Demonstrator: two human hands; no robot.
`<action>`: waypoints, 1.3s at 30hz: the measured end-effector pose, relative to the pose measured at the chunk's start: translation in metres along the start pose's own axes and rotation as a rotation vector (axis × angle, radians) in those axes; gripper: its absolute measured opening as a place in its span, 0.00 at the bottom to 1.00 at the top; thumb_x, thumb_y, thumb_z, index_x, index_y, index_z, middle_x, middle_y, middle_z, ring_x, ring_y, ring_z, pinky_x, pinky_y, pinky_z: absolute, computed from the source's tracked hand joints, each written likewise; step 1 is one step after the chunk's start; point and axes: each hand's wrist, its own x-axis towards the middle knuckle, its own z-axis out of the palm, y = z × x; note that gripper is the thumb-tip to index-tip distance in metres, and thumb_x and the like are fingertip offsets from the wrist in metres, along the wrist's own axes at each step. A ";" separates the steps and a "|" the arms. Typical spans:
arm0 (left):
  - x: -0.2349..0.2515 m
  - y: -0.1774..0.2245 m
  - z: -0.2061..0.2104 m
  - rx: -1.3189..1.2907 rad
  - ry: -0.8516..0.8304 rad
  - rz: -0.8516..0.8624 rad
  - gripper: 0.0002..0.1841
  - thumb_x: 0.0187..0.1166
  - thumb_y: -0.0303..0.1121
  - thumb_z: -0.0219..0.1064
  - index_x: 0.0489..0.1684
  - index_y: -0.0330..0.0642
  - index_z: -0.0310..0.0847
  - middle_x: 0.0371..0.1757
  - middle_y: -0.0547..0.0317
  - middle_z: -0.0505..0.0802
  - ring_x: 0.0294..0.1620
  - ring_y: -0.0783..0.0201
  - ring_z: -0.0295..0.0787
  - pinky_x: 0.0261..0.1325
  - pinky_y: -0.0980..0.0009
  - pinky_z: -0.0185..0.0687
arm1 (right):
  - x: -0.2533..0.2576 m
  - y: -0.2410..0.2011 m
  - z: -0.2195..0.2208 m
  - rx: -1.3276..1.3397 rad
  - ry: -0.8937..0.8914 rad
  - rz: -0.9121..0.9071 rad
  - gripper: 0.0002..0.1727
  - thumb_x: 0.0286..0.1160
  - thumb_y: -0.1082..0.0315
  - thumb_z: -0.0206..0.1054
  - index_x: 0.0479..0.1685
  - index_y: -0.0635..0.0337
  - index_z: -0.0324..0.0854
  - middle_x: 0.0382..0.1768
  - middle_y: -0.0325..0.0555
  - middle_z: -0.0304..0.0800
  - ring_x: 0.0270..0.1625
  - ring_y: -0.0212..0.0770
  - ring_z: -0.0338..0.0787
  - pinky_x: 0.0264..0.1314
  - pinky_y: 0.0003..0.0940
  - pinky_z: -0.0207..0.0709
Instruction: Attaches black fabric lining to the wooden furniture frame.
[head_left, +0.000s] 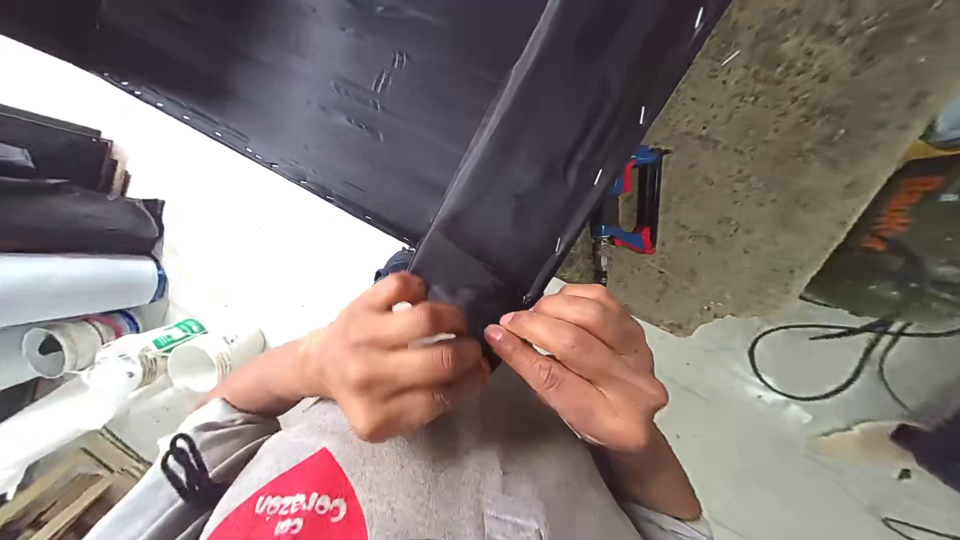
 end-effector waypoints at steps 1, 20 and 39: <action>0.002 -0.004 -0.002 -0.090 0.000 -0.048 0.11 0.85 0.40 0.65 0.51 0.46 0.90 0.49 0.53 0.95 0.55 0.55 0.87 0.60 0.58 0.76 | -0.003 0.002 0.001 0.000 0.029 -0.014 0.08 0.71 0.72 0.76 0.47 0.57 0.92 0.43 0.47 0.93 0.48 0.44 0.87 0.57 0.41 0.78; 0.002 -0.025 0.020 0.104 0.022 0.163 0.07 0.83 0.25 0.65 0.49 0.33 0.88 0.44 0.44 0.94 0.44 0.51 0.89 0.54 0.57 0.82 | -0.012 -0.026 0.000 -0.369 -0.031 -0.026 0.06 0.74 0.75 0.73 0.46 0.65 0.90 0.44 0.52 0.94 0.44 0.46 0.87 0.52 0.40 0.78; -0.013 -0.052 0.032 -0.124 0.006 0.137 0.08 0.79 0.34 0.73 0.50 0.48 0.95 0.52 0.59 0.97 0.58 0.55 0.84 0.62 0.58 0.67 | -0.103 0.274 0.000 -0.537 -0.283 1.347 0.58 0.65 0.53 0.83 0.90 0.71 0.50 0.82 0.82 0.59 0.78 0.85 0.68 0.72 0.79 0.66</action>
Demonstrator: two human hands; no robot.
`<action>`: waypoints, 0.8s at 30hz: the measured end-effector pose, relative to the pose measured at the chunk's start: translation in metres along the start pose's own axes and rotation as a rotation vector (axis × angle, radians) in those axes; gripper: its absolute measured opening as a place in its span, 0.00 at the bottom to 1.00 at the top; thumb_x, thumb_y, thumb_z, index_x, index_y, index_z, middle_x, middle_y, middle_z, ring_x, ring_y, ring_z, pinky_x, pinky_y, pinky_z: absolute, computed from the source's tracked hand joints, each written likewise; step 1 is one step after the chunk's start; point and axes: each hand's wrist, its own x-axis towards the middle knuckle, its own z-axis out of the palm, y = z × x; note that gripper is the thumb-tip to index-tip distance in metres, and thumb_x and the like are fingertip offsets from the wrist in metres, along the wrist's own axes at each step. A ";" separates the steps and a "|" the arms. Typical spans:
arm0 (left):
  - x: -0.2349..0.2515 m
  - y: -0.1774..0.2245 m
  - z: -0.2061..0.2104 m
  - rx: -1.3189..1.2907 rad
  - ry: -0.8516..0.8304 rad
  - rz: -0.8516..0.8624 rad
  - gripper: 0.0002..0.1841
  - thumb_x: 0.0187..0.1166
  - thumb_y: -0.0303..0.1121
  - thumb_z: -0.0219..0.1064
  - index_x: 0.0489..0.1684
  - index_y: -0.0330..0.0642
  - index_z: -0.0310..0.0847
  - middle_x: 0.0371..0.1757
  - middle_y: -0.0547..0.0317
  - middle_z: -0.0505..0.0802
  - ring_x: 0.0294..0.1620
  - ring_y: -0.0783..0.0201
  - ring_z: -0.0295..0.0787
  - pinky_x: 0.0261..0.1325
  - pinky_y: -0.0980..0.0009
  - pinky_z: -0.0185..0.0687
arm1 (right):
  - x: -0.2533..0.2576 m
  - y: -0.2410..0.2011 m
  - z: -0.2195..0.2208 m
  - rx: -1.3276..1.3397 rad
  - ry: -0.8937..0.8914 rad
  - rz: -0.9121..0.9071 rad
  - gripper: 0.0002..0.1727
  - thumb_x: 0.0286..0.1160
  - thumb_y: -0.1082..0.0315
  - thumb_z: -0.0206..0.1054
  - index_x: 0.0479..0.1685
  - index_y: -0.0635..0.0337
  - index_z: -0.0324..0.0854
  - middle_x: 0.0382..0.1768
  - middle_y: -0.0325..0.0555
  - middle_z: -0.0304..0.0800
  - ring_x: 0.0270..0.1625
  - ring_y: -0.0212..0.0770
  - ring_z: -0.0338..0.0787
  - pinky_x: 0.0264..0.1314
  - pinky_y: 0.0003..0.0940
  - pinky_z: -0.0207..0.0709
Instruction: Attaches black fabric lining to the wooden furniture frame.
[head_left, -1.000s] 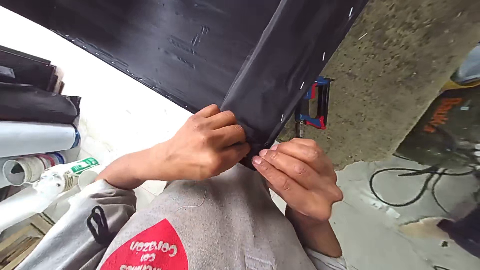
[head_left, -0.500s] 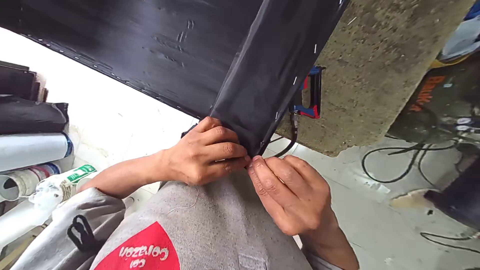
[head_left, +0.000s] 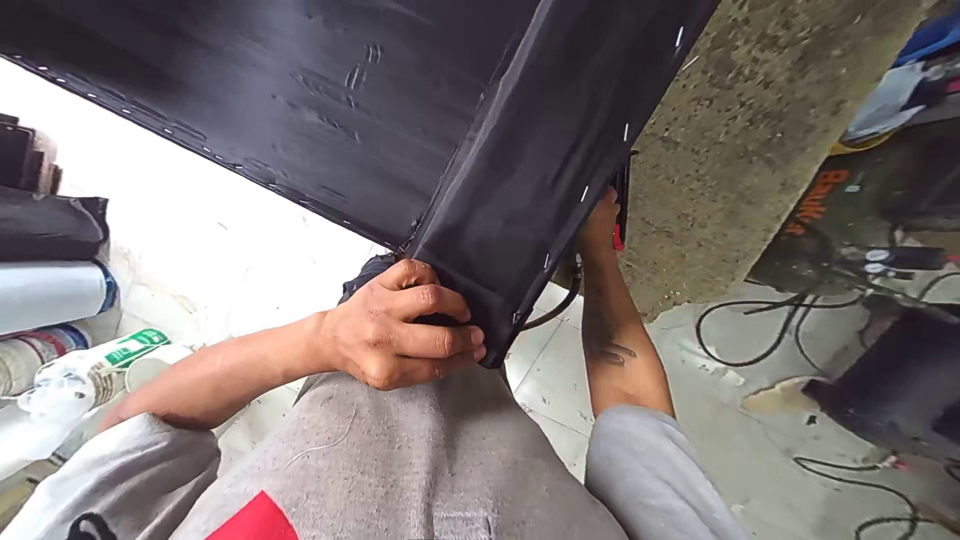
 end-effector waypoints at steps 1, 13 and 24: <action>0.000 0.000 0.001 0.001 0.003 0.000 0.08 0.80 0.34 0.73 0.50 0.48 0.95 0.52 0.59 0.97 0.58 0.55 0.85 0.62 0.58 0.68 | 0.006 0.002 0.002 0.034 0.007 -0.016 0.60 0.61 0.59 0.85 0.91 0.70 0.48 0.82 0.83 0.59 0.77 0.84 0.70 0.71 0.77 0.69; -0.001 -0.009 0.002 -0.061 0.026 0.034 0.07 0.83 0.33 0.68 0.47 0.48 0.93 0.50 0.59 0.98 0.57 0.56 0.87 0.61 0.58 0.69 | -0.299 -0.019 -0.214 0.432 -0.015 -0.446 0.29 0.76 0.54 0.76 0.76 0.44 0.74 0.56 0.32 0.91 0.55 0.29 0.92 0.60 0.35 0.89; -0.004 -0.013 0.004 -0.090 0.051 0.101 0.06 0.85 0.32 0.66 0.44 0.44 0.90 0.51 0.55 0.98 0.59 0.54 0.89 0.61 0.58 0.71 | -0.361 -0.117 -0.221 0.003 -0.242 -0.670 0.25 0.83 0.56 0.65 0.68 0.68 0.76 0.57 0.60 0.92 0.61 0.36 0.90 0.64 0.21 0.78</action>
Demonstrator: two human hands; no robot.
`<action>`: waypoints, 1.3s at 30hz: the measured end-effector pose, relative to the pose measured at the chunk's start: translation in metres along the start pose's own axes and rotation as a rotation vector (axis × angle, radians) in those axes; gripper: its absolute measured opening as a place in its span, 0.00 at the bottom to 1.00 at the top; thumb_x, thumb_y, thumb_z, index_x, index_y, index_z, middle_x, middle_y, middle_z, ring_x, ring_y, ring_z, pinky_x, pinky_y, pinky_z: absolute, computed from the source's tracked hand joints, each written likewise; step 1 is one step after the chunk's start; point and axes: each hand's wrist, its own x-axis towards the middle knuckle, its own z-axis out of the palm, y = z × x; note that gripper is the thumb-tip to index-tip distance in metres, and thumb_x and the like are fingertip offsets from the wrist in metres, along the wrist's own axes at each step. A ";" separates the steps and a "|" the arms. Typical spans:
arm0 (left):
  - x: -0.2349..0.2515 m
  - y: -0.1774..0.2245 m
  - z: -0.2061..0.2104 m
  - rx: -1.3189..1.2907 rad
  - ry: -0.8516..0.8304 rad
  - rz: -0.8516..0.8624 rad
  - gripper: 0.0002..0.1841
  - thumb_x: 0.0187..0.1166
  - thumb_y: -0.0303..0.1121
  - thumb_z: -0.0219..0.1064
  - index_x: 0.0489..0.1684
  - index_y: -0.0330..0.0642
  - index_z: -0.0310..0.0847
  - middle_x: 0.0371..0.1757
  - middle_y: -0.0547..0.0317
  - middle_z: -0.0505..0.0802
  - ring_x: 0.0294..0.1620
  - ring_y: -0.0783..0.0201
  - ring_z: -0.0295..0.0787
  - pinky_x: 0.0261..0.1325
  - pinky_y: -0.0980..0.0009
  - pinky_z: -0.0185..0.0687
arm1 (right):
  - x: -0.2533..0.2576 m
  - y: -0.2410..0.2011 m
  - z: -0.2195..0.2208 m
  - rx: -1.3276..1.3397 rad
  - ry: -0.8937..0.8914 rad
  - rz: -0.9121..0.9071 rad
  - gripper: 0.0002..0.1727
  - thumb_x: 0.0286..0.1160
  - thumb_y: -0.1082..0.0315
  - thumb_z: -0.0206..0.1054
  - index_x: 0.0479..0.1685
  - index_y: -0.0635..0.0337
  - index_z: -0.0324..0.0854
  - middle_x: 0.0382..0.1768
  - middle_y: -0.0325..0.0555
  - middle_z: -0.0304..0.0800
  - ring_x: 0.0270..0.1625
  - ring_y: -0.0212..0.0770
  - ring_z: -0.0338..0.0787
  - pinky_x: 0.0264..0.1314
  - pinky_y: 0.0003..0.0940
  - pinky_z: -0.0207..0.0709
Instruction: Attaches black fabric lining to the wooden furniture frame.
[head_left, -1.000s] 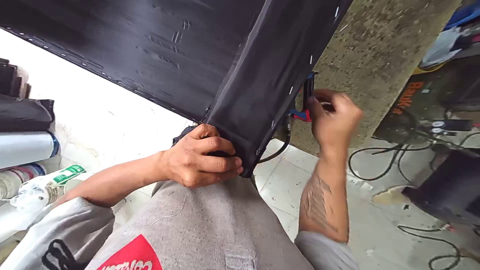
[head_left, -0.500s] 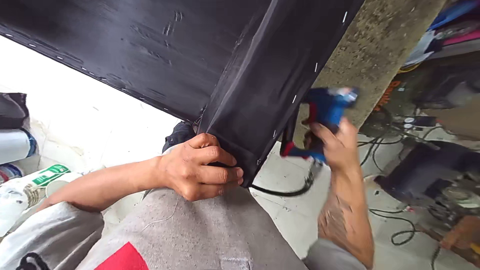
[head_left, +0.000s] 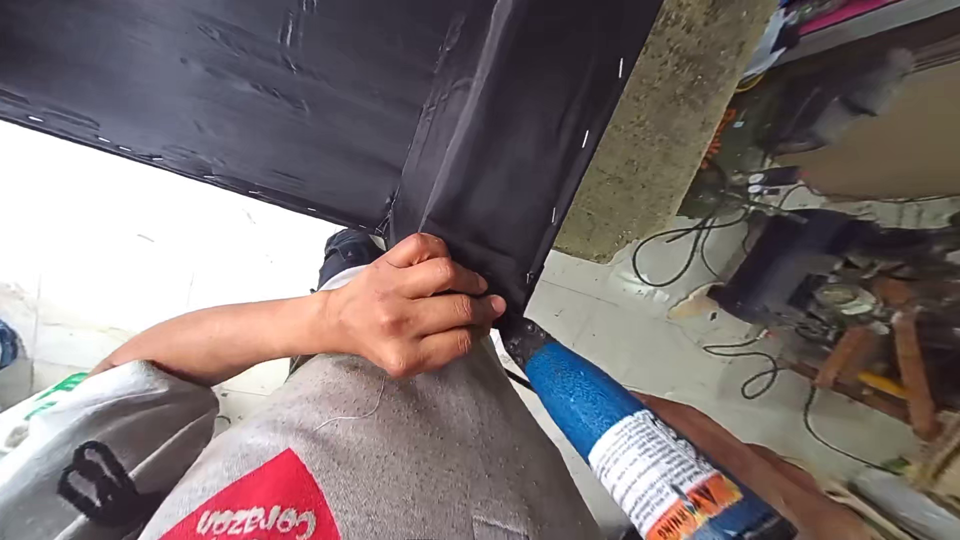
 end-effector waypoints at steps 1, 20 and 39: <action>-0.002 0.001 -0.002 -0.027 0.000 0.018 0.06 0.84 0.31 0.65 0.44 0.42 0.90 0.51 0.53 0.98 0.60 0.53 0.89 0.63 0.57 0.73 | 0.000 -0.005 0.000 -0.034 0.004 0.018 0.25 0.84 0.55 0.64 0.68 0.68 0.76 0.56 0.59 0.92 0.60 0.36 0.91 0.63 0.21 0.78; -0.088 0.003 -0.066 -0.239 -0.084 -0.080 0.09 0.86 0.31 0.65 0.43 0.36 0.89 0.28 0.50 0.94 0.32 0.56 0.93 0.46 0.61 0.88 | 0.014 -0.055 0.026 -0.089 0.107 0.169 0.30 0.81 0.50 0.68 0.75 0.60 0.74 0.54 0.52 0.93 0.56 0.32 0.91 0.59 0.27 0.82; -0.104 -0.038 -0.102 -0.252 -0.229 -0.047 0.10 0.87 0.34 0.64 0.41 0.37 0.89 0.26 0.52 0.93 0.32 0.57 0.93 0.46 0.61 0.89 | 0.038 -0.097 0.032 -0.161 0.220 0.364 0.28 0.83 0.48 0.66 0.70 0.59 0.71 0.49 0.50 0.90 0.53 0.29 0.89 0.55 0.25 0.81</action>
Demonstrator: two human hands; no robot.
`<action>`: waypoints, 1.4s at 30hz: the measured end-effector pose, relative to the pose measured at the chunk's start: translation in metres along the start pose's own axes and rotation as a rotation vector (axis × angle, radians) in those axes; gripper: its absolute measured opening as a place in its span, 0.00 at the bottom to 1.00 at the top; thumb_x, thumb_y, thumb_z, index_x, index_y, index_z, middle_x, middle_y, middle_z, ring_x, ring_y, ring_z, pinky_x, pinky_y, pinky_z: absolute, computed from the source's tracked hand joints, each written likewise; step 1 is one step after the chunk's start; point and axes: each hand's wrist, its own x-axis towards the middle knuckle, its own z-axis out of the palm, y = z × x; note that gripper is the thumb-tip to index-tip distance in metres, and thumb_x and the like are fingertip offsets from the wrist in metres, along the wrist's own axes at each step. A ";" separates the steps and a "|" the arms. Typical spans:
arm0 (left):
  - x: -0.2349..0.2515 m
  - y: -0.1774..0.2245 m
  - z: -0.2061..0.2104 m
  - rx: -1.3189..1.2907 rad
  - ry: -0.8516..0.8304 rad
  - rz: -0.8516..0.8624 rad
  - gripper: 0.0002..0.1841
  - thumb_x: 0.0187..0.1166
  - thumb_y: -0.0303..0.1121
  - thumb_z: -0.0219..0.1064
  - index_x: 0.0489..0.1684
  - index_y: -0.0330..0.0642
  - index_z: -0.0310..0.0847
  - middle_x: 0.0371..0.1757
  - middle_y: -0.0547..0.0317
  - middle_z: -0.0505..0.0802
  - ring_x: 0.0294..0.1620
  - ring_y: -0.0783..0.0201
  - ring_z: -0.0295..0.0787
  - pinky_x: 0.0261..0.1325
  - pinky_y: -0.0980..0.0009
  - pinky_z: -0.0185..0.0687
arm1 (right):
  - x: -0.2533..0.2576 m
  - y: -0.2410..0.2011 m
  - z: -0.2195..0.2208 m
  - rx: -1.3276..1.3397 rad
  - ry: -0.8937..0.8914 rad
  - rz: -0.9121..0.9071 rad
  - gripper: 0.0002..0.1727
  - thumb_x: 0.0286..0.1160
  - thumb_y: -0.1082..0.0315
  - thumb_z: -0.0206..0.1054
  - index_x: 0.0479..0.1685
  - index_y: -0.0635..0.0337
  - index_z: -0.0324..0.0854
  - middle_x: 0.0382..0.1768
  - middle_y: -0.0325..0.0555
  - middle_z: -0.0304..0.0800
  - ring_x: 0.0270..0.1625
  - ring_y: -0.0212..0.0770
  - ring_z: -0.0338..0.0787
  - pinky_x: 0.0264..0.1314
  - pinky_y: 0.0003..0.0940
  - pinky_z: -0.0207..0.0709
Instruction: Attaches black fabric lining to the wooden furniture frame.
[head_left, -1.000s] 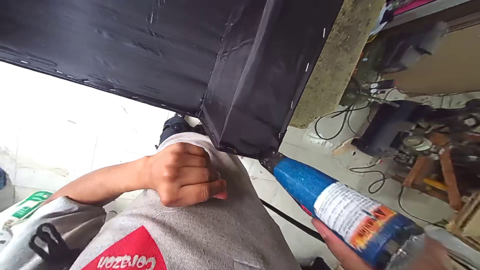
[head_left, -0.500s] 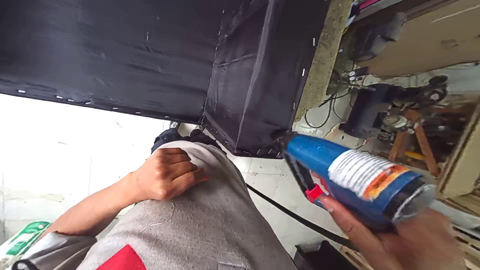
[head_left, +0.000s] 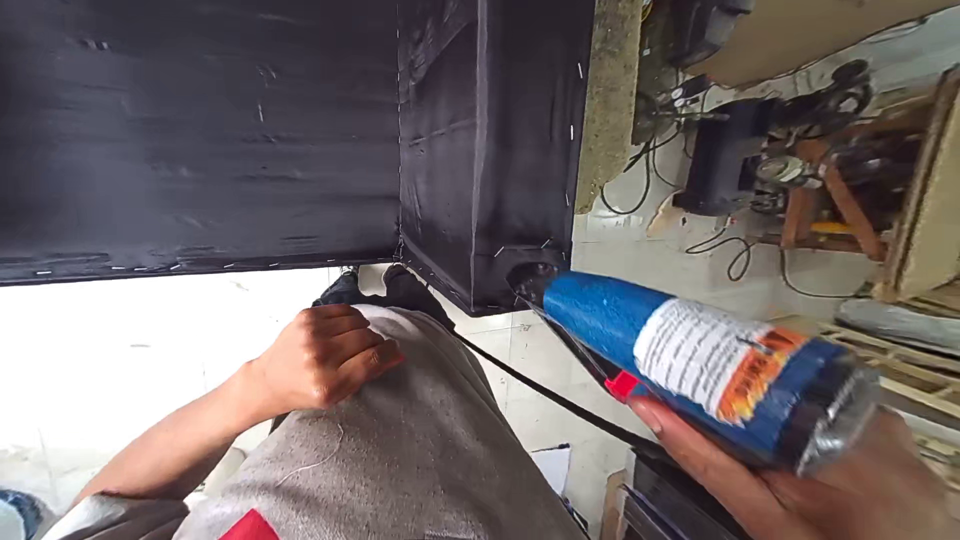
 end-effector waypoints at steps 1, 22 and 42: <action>-0.002 -0.002 0.001 -0.006 -0.002 -0.010 0.11 0.87 0.34 0.64 0.41 0.37 0.89 0.26 0.52 0.93 0.31 0.57 0.93 0.46 0.61 0.89 | -0.004 -0.001 0.002 0.002 -0.010 0.010 0.28 0.83 0.48 0.66 0.69 0.61 0.72 0.48 0.52 0.90 0.53 0.30 0.90 0.54 0.26 0.82; 0.086 -0.066 0.265 0.014 -0.849 -0.564 0.15 0.85 0.44 0.64 0.51 0.46 0.94 0.48 0.52 0.98 0.53 0.51 0.96 0.61 0.40 0.87 | -0.214 0.250 0.177 0.578 0.370 0.718 0.30 0.70 0.44 0.73 0.65 0.55 0.84 0.33 0.36 0.95 0.33 0.33 0.94 0.36 0.42 0.91; 0.226 -0.087 0.518 -0.356 -1.222 -1.653 0.22 0.91 0.32 0.58 0.77 0.27 0.73 0.73 0.33 0.85 0.77 0.43 0.80 0.82 0.50 0.70 | -0.282 0.608 0.403 0.856 -0.288 1.594 0.32 0.86 0.45 0.61 0.66 0.69 0.82 0.53 0.69 0.92 0.57 0.68 0.91 0.61 0.68 0.80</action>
